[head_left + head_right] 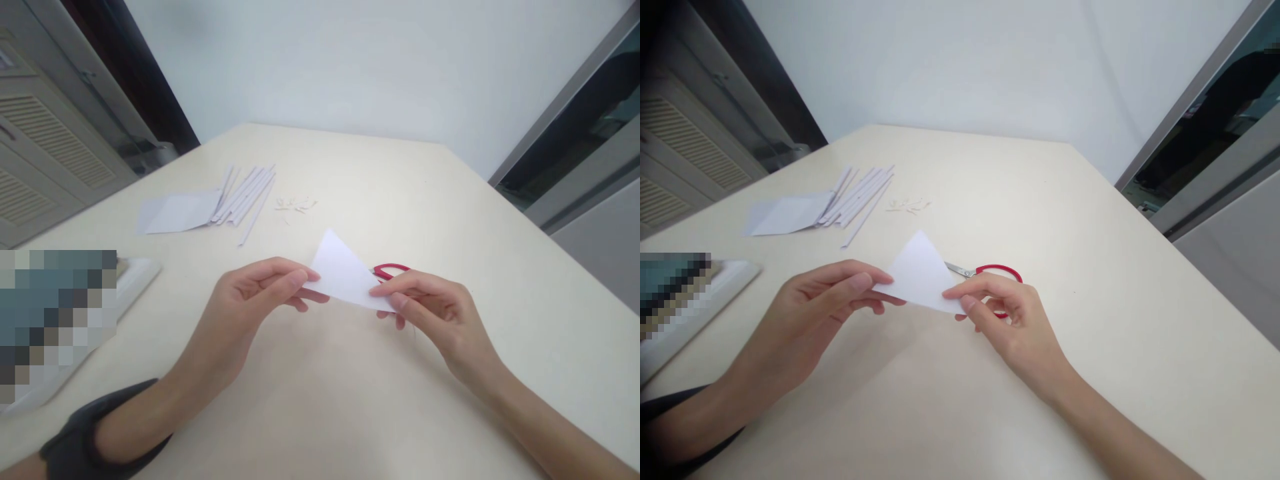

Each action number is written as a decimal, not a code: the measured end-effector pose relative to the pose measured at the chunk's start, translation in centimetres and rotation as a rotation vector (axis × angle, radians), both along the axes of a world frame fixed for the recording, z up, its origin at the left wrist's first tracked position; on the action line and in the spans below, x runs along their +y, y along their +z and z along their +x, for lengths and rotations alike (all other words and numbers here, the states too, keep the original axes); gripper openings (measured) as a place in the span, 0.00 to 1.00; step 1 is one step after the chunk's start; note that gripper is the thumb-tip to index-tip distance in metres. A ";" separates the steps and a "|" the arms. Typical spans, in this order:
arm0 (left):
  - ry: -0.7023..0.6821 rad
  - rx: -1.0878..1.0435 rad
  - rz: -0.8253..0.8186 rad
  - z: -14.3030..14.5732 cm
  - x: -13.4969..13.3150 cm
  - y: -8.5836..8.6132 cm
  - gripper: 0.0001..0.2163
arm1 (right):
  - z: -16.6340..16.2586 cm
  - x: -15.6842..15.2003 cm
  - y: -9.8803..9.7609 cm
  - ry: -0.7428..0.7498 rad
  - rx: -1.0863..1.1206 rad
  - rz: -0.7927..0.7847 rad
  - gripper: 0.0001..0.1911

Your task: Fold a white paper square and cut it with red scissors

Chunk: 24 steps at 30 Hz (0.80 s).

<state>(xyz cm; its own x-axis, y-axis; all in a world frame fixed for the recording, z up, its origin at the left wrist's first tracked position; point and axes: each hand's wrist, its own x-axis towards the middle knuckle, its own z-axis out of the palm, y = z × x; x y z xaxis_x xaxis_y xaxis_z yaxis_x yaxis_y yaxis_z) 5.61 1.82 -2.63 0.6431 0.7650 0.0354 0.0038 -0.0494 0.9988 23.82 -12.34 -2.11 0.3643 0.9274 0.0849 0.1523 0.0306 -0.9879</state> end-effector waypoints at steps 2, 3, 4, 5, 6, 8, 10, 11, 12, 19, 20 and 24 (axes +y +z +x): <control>-0.004 0.044 0.011 0.0 0.1 -0.1 0.01 | -0.1 0.0 0.1 -0.002 -0.012 -0.035 0.08; -0.012 0.068 0.019 0.1 0.2 -0.1 0.01 | -0.1 0.1 0.1 -0.003 -0.004 -0.046 0.08; -0.021 0.088 0.029 0.0 0.2 -0.1 0.01 | -0.1 0.1 0.0 -0.001 0.016 -0.056 0.07; -0.031 0.106 0.039 0.0 0.2 -0.1 0.01 | -0.1 0.2 -0.1 0.000 0.047 -0.064 0.08; -0.045 0.122 0.049 0.0 0.1 -0.1 0.01 | -0.1 0.3 -0.3 0.005 0.087 -0.071 0.10; -0.075 0.152 0.069 -0.1 -0.1 0.0 0.02 | 0.0 0.4 -0.6 0.024 0.172 -0.097 0.15; -0.105 0.192 0.076 -0.1 -0.4 0.2 0.04 | 0.1 0.6 -0.9 0.069 0.253 -0.147 0.18; -0.112 0.212 0.075 -0.1 -0.5 0.4 0.04 | 0.1 0.6 -1.0 0.107 0.293 -0.173 0.18; -0.118 0.239 0.067 0.0 -0.6 0.6 0.04 | 0.1 0.7 -1.1 0.150 0.328 -0.196 0.18; -0.173 0.292 0.055 0.4 -1.0 1.5 0.07 | -0.1 0.7 -1.3 0.303 0.282 -0.242 0.13; -0.174 0.294 0.032 0.4 -1.1 1.5 0.08 | -0.1 0.7 -1.2 0.304 0.274 -0.234 0.13; -0.179 0.269 -0.053 0.6 -1.2 1.4 0.10 | -0.3 0.7 -1.1 0.304 0.247 -0.235 0.14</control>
